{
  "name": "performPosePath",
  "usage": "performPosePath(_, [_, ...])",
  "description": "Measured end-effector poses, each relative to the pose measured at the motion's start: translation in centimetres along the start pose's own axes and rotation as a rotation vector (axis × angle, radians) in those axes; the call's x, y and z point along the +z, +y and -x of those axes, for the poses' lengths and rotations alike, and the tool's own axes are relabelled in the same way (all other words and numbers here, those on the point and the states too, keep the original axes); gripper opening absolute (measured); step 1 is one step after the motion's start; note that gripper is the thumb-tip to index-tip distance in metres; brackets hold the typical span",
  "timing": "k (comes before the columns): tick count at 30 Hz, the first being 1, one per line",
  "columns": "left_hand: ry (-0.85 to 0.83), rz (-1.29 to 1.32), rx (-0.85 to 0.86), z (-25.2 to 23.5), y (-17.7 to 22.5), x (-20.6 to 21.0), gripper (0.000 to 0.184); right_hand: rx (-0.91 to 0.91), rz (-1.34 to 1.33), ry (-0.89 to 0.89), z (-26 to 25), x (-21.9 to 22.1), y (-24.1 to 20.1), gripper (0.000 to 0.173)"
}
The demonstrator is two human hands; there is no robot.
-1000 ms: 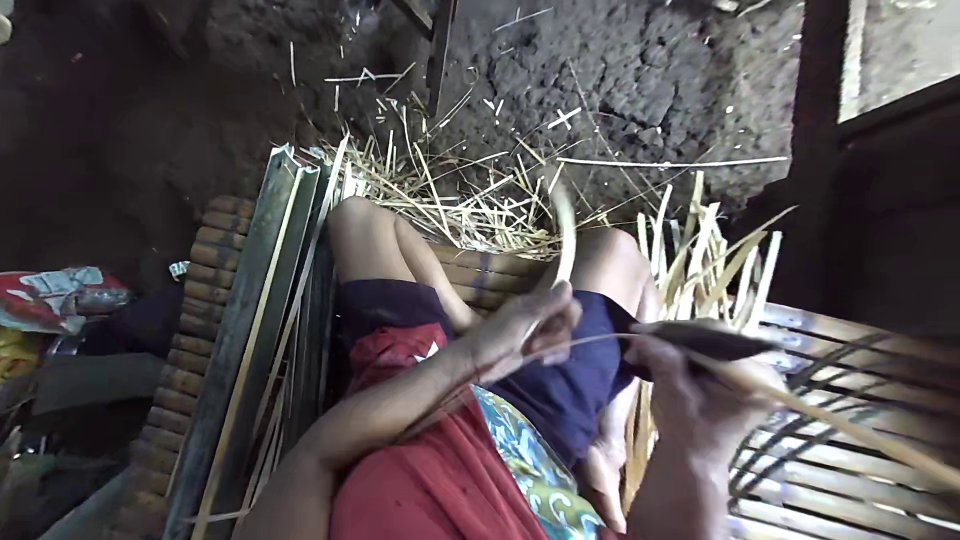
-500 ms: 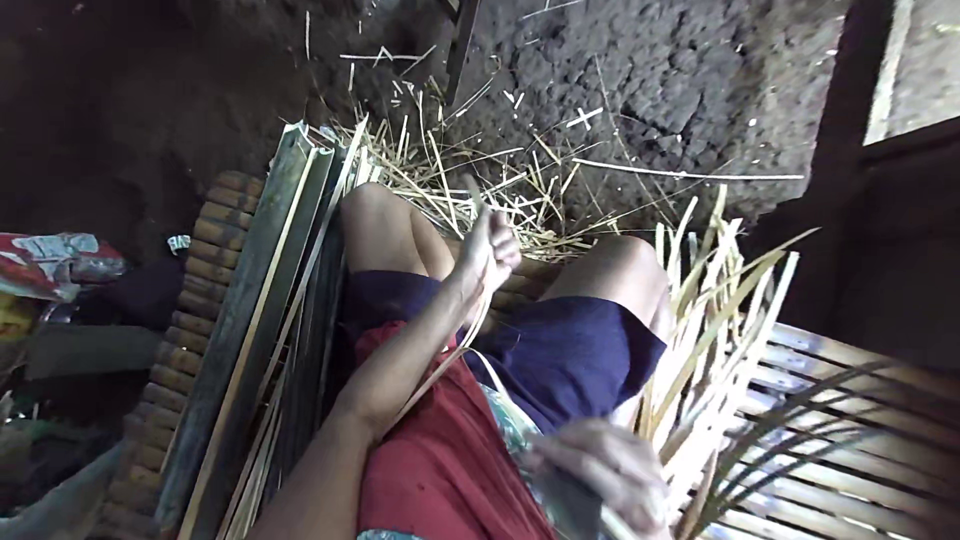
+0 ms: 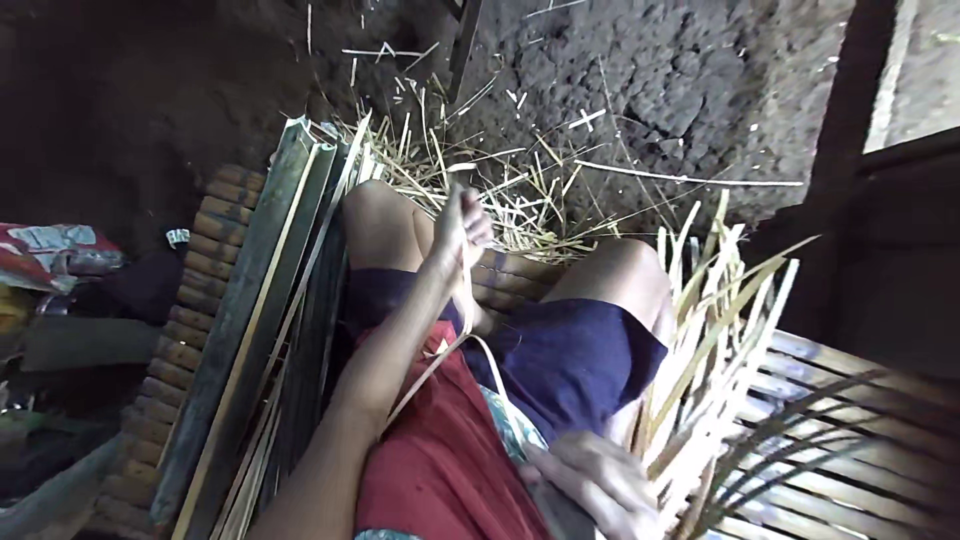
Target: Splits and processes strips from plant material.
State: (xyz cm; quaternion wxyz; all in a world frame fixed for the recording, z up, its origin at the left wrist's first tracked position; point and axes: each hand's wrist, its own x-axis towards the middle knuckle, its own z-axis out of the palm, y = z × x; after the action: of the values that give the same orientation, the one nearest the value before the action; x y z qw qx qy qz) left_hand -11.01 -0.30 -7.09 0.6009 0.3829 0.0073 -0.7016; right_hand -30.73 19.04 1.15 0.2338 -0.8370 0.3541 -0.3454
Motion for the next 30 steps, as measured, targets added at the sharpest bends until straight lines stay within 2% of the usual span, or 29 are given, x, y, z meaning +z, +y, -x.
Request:
performPosePath(2, [0.072, -0.016, 0.001, 0.0, -0.2, -0.7, 0.043, 0.04, 0.049, 0.079, 0.9, -0.6, 0.3, 0.015])
performPosePath(3, [0.008, -0.099, -0.081, 1.7, -1.1, -0.7, 0.043, 0.098, 0.105, 0.175, 0.8, -0.6, 1.0, 0.014])
performPosePath(5, [-0.303, -0.27, -0.293, 6.5, -2.7, 0.0, 0.043, 0.216, 0.189, 0.343, -0.5, -0.9, 3.3, 0.017])
performPosePath(6, [-0.458, -0.292, -0.366, 8.4, -3.2, 0.3, 0.045, 0.268, 0.16, 0.383, -1.2, -1.1, 4.2, 0.021])
performPosePath(7, [-0.545, -0.285, -0.407, 9.8, -3.4, 0.6, 0.049, 0.308, 0.085, 0.367, -1.7, -1.1, 4.8, 0.026])
performPosePath(8, [-0.552, -0.262, -0.412, 10.7, -3.4, 0.9, 0.052, 0.32, 0.008, 0.289, -2.3, -0.7, 5.0, 0.03])
performPosePath(10, [-0.449, -0.229, -0.307, 10.9, -3.5, 1.7, 0.052, 0.261, -0.089, 0.144, -3.8, 1.3, 4.8, 0.038])
performPosePath(13, [-0.299, -0.184, -0.158, 8.6, -2.8, 2.3, 0.049, 0.117, 0.024, 0.09, -3.6, 3.1, 4.2, 0.043])
performPosePath(16, [-0.018, -0.058, 0.009, 3.7, -0.9, -0.7, 0.049, -0.006, 0.049, -0.029, 0.0, 0.7, 1.3, 0.023])
performPosePath(18, [0.085, -0.005, 0.05, 1.7, -0.2, -2.1, 0.049, -0.085, 0.071, -0.008, 1.2, -0.1, 0.8, 0.017])
performPosePath(20, [-0.019, -0.106, -0.051, 3.4, -1.3, -1.9, 0.046, 0.029, 0.181, 0.058, 1.6, -0.7, 1.6, 0.017])
performPosePath(22, [-0.348, -0.313, -0.244, 7.6, -2.4, -0.9, 0.041, 0.152, 0.271, 0.237, 0.1, -1.0, 3.7, 0.029])
performPosePath(23, [-0.481, -0.323, -0.323, 9.4, -3.0, -0.5, 0.04, 0.193, 0.256, 0.314, -0.7, -1.2, 4.7, 0.034])
performPosePath(24, [-0.543, -0.311, -0.378, 10.9, -3.2, -0.1, 0.043, 0.218, 0.193, 0.345, -1.3, -1.1, 5.4, 0.038])
performPosePath(25, [-0.538, -0.297, -0.389, 11.9, -3.3, 0.1, 0.047, 0.238, 0.092, 0.296, -2.0, -0.9, 5.5, 0.038])
performPosePath(27, [-0.455, -0.297, -0.293, 12.5, -3.7, 0.6, 0.047, 0.207, -0.102, 0.157, -3.6, 0.7, 5.0, 0.035])
performPosePath(30, [-0.356, -0.211, -0.107, 10.6, -3.8, 0.7, 0.047, 0.112, -0.079, 0.087, -3.6, 3.1, 4.0, 0.035])
